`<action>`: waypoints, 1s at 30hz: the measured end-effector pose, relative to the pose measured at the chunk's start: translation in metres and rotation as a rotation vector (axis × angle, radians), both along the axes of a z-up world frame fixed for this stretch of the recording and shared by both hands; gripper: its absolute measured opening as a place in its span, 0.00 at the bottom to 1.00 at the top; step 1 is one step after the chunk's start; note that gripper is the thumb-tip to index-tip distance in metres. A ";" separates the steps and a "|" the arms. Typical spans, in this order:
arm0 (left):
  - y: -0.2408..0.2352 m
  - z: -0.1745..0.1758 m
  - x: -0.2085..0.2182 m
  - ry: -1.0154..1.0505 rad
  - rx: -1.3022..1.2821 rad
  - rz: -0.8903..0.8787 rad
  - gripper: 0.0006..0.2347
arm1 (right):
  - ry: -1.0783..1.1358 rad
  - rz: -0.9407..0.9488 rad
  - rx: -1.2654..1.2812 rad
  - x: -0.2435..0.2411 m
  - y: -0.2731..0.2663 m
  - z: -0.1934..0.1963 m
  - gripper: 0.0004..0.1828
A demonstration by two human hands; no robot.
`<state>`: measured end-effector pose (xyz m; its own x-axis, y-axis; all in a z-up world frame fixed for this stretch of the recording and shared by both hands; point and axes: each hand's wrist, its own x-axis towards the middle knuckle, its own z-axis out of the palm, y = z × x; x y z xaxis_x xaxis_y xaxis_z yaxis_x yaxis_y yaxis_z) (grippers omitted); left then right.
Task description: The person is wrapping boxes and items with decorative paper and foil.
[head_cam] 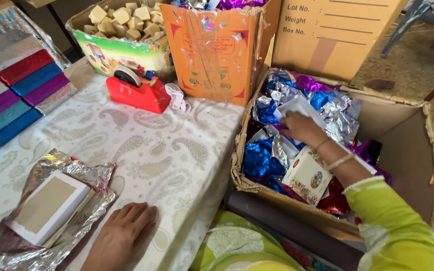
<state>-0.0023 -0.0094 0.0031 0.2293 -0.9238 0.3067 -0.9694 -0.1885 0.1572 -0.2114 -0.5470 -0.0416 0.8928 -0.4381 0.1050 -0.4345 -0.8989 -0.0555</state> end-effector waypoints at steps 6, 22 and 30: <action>-0.038 0.022 -0.012 0.052 0.075 0.088 0.10 | -0.302 0.059 0.324 -0.003 -0.063 -0.029 0.19; -0.320 -0.014 -0.083 1.057 -0.271 -0.108 0.24 | -0.325 0.241 0.632 0.002 -0.012 -0.002 0.17; -0.376 -0.082 -0.062 0.901 -0.370 0.057 0.08 | -0.176 0.133 0.551 0.000 -0.009 0.004 0.27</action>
<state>-0.0647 -0.3851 -0.0790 0.5618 -0.7843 0.2631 -0.4477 -0.0208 0.8939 -0.2113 -0.5559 -0.0375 0.9334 -0.3559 0.0456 -0.2622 -0.7633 -0.5905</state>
